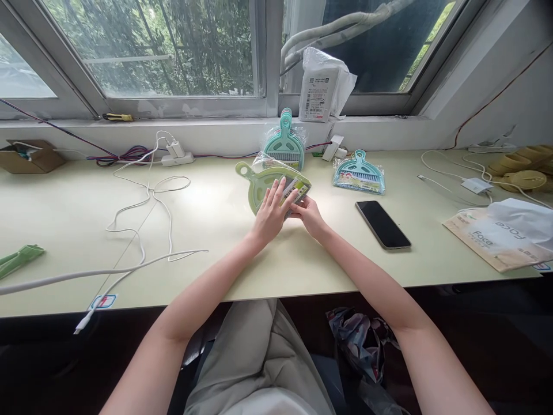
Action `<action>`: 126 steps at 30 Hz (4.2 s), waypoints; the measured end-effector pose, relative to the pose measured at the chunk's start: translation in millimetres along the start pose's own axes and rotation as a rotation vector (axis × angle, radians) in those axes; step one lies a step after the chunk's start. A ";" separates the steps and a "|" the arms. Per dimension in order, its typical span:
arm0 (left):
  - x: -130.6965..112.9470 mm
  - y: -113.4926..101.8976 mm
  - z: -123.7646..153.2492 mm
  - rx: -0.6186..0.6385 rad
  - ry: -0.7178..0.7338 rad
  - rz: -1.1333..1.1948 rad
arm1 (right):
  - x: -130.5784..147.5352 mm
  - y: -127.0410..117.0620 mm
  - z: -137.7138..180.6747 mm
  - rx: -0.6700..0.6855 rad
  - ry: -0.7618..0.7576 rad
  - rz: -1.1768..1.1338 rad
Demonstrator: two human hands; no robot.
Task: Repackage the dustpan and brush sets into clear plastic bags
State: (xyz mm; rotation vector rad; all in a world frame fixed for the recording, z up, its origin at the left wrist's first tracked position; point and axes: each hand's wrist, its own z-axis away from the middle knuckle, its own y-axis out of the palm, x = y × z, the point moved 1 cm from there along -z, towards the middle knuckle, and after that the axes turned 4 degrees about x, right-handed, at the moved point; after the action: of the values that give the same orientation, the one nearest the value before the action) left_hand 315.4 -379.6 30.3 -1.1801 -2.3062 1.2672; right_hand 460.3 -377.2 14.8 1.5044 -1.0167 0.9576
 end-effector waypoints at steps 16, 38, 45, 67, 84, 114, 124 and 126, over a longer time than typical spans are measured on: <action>-4.5 -1.0 3.7 -0.198 -0.122 0.052 | 4.7 -6.6 -0.9 -0.084 -0.043 -0.056; 11.2 1.9 -11.2 -0.105 -0.598 1.793 | 1.5 -15.5 -7.6 -0.108 -0.091 -0.118; 35.6 -13.8 -10.1 -0.131 -0.613 1.890 | 3.0 -6.9 -2.6 0.004 -0.064 -0.110; 38.9 -3.4 -13.5 -0.234 -0.661 1.927 | 1.9 -4.7 -2.4 -0.006 -0.055 -0.088; 25.5 2.1 -12.0 -0.107 -0.488 1.415 | 7.6 -9.3 -2.9 -0.107 -0.107 -0.074; 38.5 8.5 -4.1 0.041 -0.610 1.384 | -3.1 -19.7 -12.5 -0.098 0.031 -0.093; 33.0 1.4 -4.4 0.071 -0.565 1.459 | -1.6 -19.3 -10.4 -0.085 -0.022 -0.069; 33.3 2.1 -4.6 0.060 -0.568 1.465 | -1.5 -18.9 -10.3 -0.086 -0.020 -0.074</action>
State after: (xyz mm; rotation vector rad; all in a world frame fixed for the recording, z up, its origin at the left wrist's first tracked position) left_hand 297.8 -351.1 26.2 -2.9695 -1.3422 2.2130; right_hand 477.0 -364.9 9.0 1.4722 -0.9967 0.8379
